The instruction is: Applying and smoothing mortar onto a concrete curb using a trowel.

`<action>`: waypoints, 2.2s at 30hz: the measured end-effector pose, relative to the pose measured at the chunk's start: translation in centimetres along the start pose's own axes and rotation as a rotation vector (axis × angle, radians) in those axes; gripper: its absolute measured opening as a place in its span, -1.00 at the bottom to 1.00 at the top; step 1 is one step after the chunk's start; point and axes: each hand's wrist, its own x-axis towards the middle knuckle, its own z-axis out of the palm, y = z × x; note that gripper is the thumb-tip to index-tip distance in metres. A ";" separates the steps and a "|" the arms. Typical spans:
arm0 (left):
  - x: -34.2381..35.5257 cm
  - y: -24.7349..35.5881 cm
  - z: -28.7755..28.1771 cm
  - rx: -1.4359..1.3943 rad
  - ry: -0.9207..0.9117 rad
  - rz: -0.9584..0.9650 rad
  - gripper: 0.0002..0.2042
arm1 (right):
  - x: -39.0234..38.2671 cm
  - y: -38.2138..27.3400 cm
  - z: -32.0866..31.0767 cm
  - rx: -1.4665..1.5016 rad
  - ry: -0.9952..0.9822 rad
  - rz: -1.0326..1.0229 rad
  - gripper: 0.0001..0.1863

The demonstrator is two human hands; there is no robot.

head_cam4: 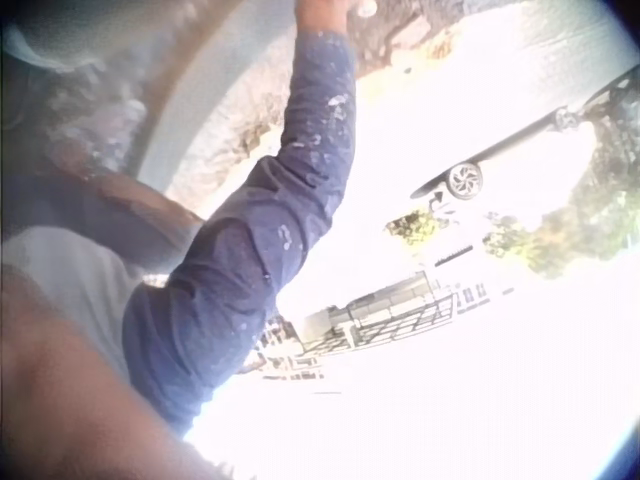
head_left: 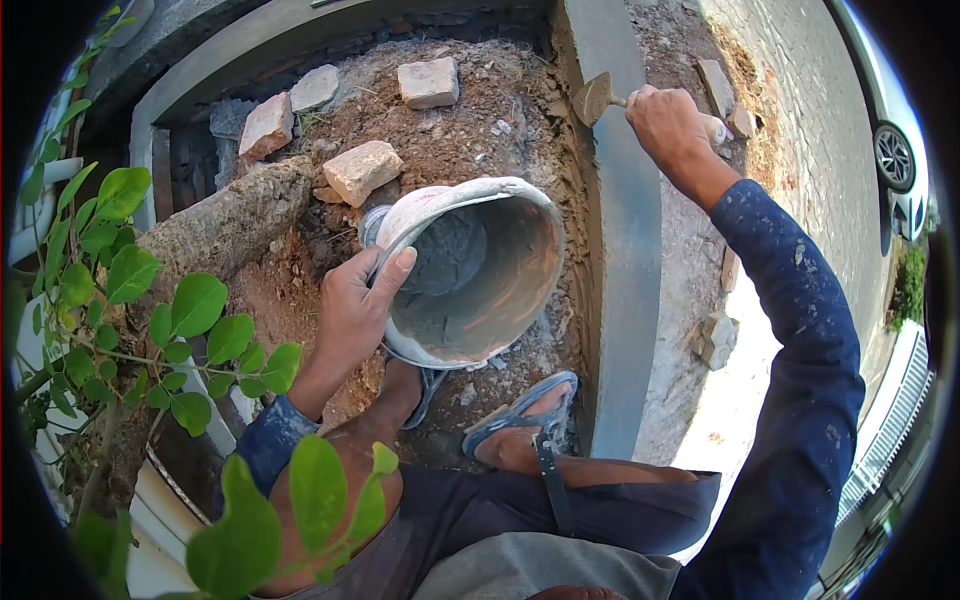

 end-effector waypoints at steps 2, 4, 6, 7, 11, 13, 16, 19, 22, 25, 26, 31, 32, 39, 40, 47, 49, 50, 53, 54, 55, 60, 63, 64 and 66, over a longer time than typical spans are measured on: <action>0.0 -0.2 0.0 0.005 0.020 -0.005 -0.52 | -2.4 -2.1 0.1 0.024 0.004 -0.028 -0.89; -0.2 -0.2 -0.1 0.010 0.021 -0.019 -0.52 | -5.8 -4.4 -0.3 -0.004 -0.105 -0.136 -0.85; 0.2 -0.2 0.0 0.008 0.013 -0.022 -0.52 | -9.5 -6.5 -1.0 -0.135 -0.183 -0.107 -0.83; 0.4 -0.2 0.2 0.019 0.010 -0.012 -0.52 | -11.0 -7.1 -0.9 -0.137 -0.187 -0.103 -0.83; 0.6 -1.4 0.2 0.011 0.014 0.032 -0.49 | -15.3 -7.7 -1.2 0.041 -0.202 -0.184 -0.80; 0.7 -1.9 0.4 -0.008 0.036 0.051 -0.48 | -17.2 -7.0 -3.0 0.158 -0.138 -0.165 -0.80; 1.1 -0.8 0.7 -0.016 0.036 0.062 -0.46 | -19.3 -4.4 -6.0 0.405 -0.124 0.103 -0.79; 1.4 -0.6 0.7 0.014 0.034 0.097 -0.46 | -20.6 -2.5 -8.7 0.677 -0.180 0.205 -0.79; 1.4 0.2 1.2 0.081 0.040 0.064 -0.47 | -21.7 -4.0 -8.5 0.867 -0.137 0.132 -0.82; 1.7 0.4 1.8 0.102 0.047 0.111 -0.48 | -20.6 -7.5 -8.1 0.898 -0.133 0.080 -0.82; 1.8 0.6 2.1 0.113 0.051 0.132 -0.48 | -20.1 -8.8 -7.8 0.893 -0.135 0.067 -0.81; 1.5 1.6 2.7 0.175 0.011 0.158 -0.49 | -16.9 -13.9 -7.8 0.993 -0.277 0.049 -0.86; 1.4 1.8 2.8 0.182 0.007 0.172 -0.49 | -16.7 -14.7 -7.8 1.056 -0.307 0.034 -0.86; 1.5 1.7 3.0 0.172 0.000 0.189 -0.49 | -18.3 -16.1 -9.4 1.333 -0.385 -0.172 -0.78; 1.6 1.7 3.0 0.168 -0.004 0.175 -0.49 | -18.4 -16.0 -9.6 1.333 -0.387 -0.173 -0.78; 2.0 1.8 3.0 0.138 0.000 0.144 -0.49 | -18.1 -15.6 -7.4 1.750 -0.420 -0.227 -0.76; 2.3 1.2 2.7 0.138 0.019 0.157 -0.49 | -17.5 -14.3 -6.4 1.896 -0.512 -0.274 -0.80; 2.4 0.8 2.4 0.145 0.041 0.169 -0.49 | -17.2 -12.9 -6.4 2.001 -0.783 -0.269 -0.83; 2.3 0.0 1.7 0.095 0.042 0.161 -0.49 | -17.9 -9.8 -5.7 2.134 -1.063 -0.252 -0.86; 1.9 -0.2 1.4 0.081 0.051 0.168 -0.49 | -18.3 -8.6 -5.3 2.189 -1.057 -0.251 -0.84; 1.5 -0.3 1.2 0.069 0.057 0.160 -0.49 | -18.4 -6.5 -5.3 2.153 -1.029 -0.213 -0.86; 0.3 -1.3 0.1 -0.020 0.045 0.032 -0.51 | -16.4 2.3 -5.5 1.540 -0.599 0.105 -0.84; 0.3 -0.4 0.6 -0.029 0.090 0.099 -0.51 | -15.4 4.3 -5.1 0.841 -0.262 0.104 -0.84; 0.4 -0.7 0.7 -0.040 0.094 0.093 -0.51 | -14.2 4.0 -4.9 0.832 -0.267 0.096 -0.84; 0.4 -1.1 0.4 -0.011 0.082 0.067 -0.50 | -11.5 2.6 -3.4 0.514 -0.023 0.081 -0.87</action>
